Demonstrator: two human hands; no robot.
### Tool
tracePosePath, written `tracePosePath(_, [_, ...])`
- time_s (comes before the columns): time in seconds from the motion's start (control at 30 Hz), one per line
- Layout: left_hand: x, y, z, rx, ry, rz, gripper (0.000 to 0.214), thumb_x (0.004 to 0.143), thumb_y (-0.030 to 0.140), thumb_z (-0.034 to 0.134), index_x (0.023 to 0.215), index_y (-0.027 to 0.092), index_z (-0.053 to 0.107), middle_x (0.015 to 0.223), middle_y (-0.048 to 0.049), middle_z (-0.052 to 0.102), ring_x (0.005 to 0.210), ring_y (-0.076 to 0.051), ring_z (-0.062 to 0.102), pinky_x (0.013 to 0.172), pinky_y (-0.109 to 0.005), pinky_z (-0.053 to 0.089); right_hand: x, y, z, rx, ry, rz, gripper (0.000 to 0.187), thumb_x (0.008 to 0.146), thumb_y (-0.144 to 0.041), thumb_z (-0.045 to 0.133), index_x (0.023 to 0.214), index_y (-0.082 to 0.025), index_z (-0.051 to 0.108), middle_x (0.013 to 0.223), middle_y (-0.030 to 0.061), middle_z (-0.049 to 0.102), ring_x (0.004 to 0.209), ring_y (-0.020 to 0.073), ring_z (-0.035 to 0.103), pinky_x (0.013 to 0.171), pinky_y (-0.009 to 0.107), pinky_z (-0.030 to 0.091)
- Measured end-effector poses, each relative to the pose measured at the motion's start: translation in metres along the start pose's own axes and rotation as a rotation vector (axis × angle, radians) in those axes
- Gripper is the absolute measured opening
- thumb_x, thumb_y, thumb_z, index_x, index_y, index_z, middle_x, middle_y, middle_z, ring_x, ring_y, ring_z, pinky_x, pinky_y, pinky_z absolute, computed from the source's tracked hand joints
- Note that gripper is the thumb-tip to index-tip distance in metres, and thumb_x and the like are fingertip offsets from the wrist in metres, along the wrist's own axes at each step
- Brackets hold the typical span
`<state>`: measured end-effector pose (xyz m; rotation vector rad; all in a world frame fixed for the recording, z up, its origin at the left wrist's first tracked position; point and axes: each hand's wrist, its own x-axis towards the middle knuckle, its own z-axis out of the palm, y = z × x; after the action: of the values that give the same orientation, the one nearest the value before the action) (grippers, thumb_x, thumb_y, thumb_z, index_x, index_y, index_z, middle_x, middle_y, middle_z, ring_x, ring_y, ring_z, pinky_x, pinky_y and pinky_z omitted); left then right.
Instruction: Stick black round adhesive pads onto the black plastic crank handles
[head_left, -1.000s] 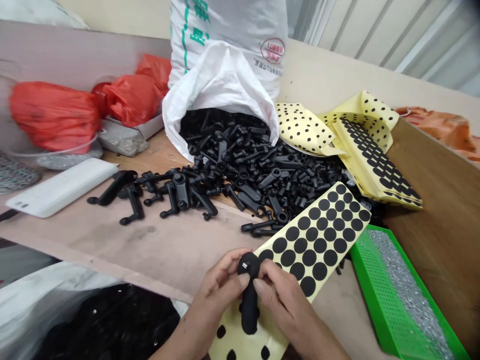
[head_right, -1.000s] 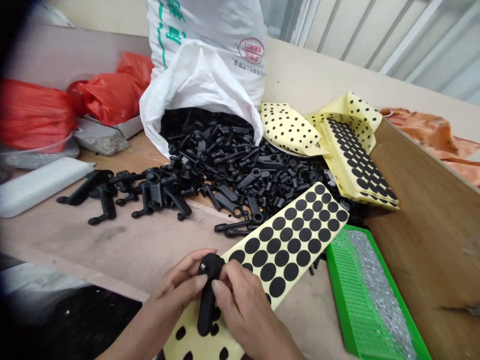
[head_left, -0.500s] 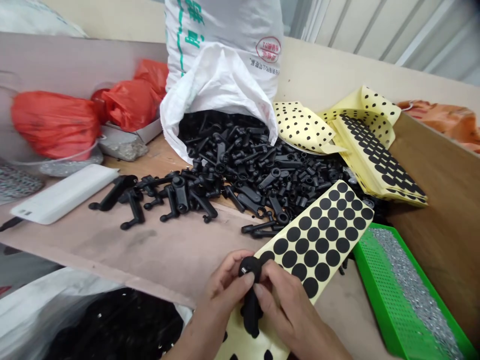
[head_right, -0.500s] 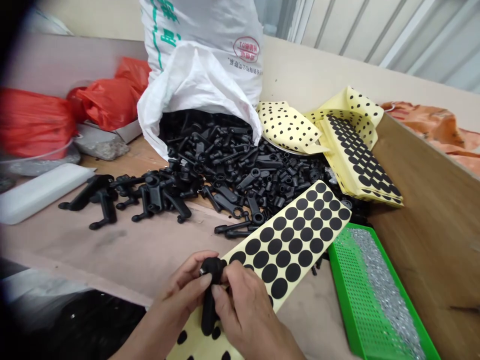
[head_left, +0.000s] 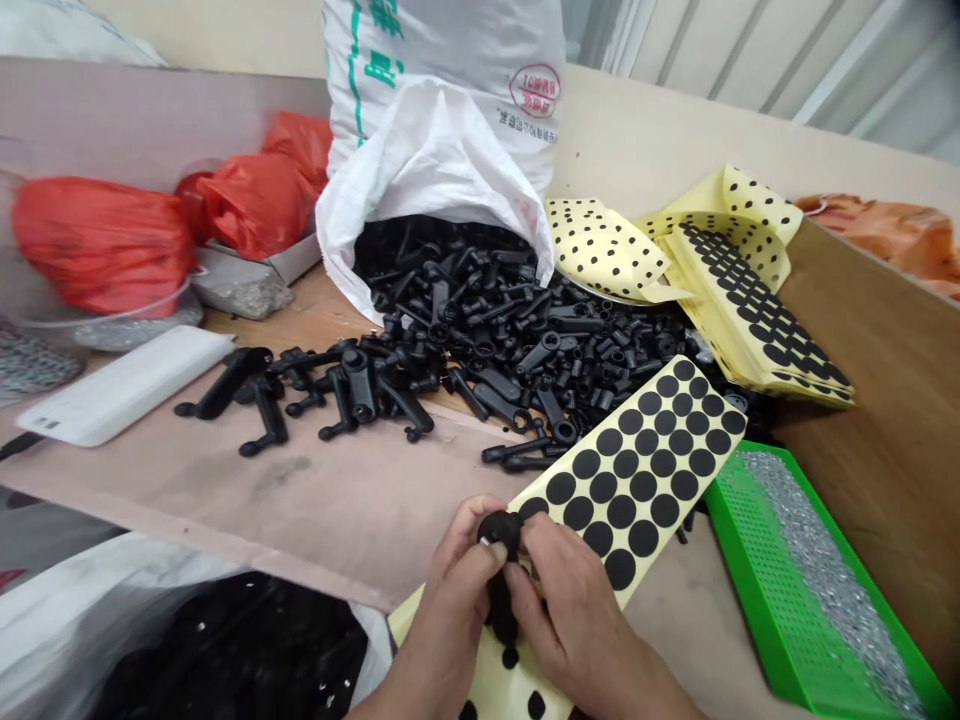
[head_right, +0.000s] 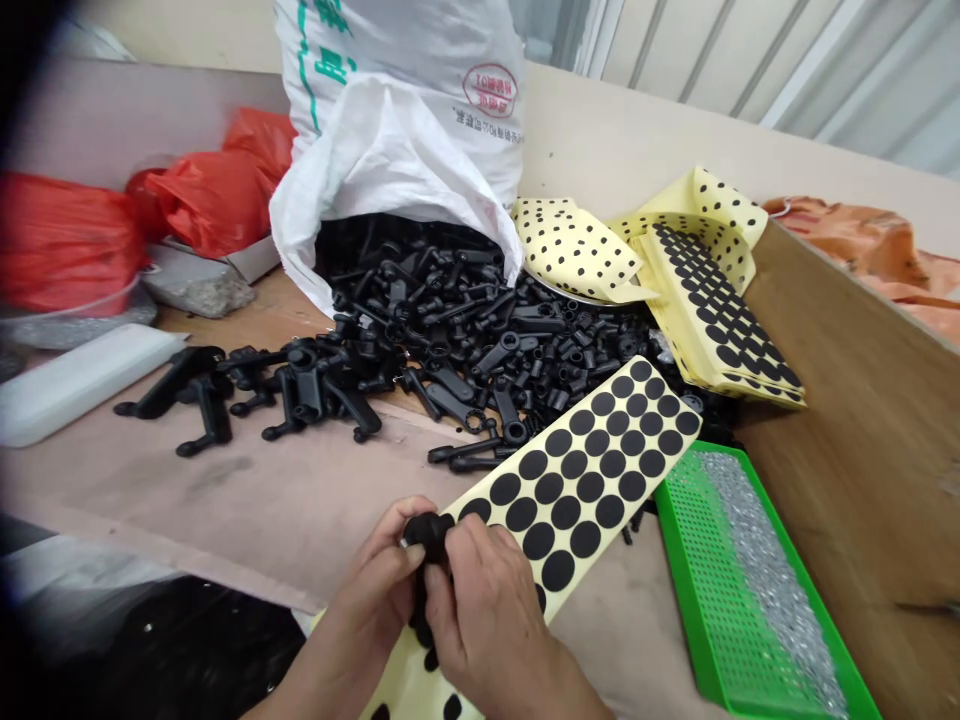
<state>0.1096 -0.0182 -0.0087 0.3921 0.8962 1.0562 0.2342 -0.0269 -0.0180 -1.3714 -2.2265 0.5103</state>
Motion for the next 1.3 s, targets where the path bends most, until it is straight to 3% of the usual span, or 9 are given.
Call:
tracePosePath(0.27, [-0.004,0.005,-0.002,-0.017,-0.050,-0.076,0.023,0.075,0.025,0.061,0.097,0.023,0.057,0.082,0.0007,0.061,0.076,-0.014,0.056,0.069,-0.023,0.045,-0.003,0.003,-0.006,0.115,-0.058,0.087,0.016,0.094,-0.026,0.033,0.081,-0.021,0.041,0.077,0.0012,0.050,0.069,0.0175,0.048,0.066,0.031,0.040])
tracePosePath(0.43, [0.000,0.008,-0.009,0.081,-0.075,-0.071,0.027,0.075,0.026,0.064,0.101,0.023,0.058,0.085,0.0010,0.063,0.076,-0.013,0.057,0.067,-0.021,0.045,-0.002,0.001,-0.012,0.174,-0.099,0.152,0.015,0.093,-0.027,0.035,0.081,-0.021,0.042,0.079,0.0024,0.053,0.075,0.0187,0.052,0.066,0.031,0.041])
tracePosePath(0.57, [0.002,0.010,-0.013,0.251,-0.059,0.007,0.028,0.074,0.026,0.068,0.101,0.023,0.059,0.085,0.0015,0.066,0.079,-0.013,0.058,0.071,-0.020,0.046,-0.003,-0.001,-0.014,0.330,-0.136,0.254,0.010,0.092,-0.028,0.039,0.096,-0.022,0.046,0.084,0.0019,0.058,0.078,0.0175,0.056,0.068,0.028,0.044])
tracePosePath(0.77, [0.001,0.020,-0.024,0.347,-0.133,0.040,0.028,0.080,0.034,0.063,0.105,0.024,0.056,0.094,-0.0001,0.066,0.088,-0.017,0.060,0.076,-0.024,0.048,-0.003,-0.004,-0.011,0.541,-0.128,0.288,0.022,0.095,-0.027,0.036,0.116,-0.025,0.043,0.102,0.0042,0.063,0.090,0.0172,0.061,0.076,0.027,0.048])
tracePosePath(1.0, [0.015,0.050,-0.038,0.673,-0.294,-0.210,0.029,0.074,0.039,0.062,0.093,0.017,0.063,0.071,0.0005,0.063,0.062,-0.013,0.060,0.059,-0.021,0.046,0.003,-0.003,-0.028,0.387,-0.288,0.245,0.018,0.092,-0.022,0.041,0.105,-0.025,0.054,0.089,-0.0007,0.065,0.086,0.0165,0.060,0.074,0.024,0.043])
tracePosePath(1.3, [0.020,0.052,-0.032,0.670,-0.254,-0.330,0.029,0.062,0.028,0.059,0.089,0.019,0.060,0.073,0.0003,0.066,0.060,-0.016,0.066,0.049,-0.020,0.045,0.001,-0.002,-0.024,0.237,-0.290,0.231,0.022,0.091,-0.019,0.041,0.109,-0.026,0.052,0.092,0.0003,0.065,0.089,0.0177,0.059,0.080,0.029,0.041])
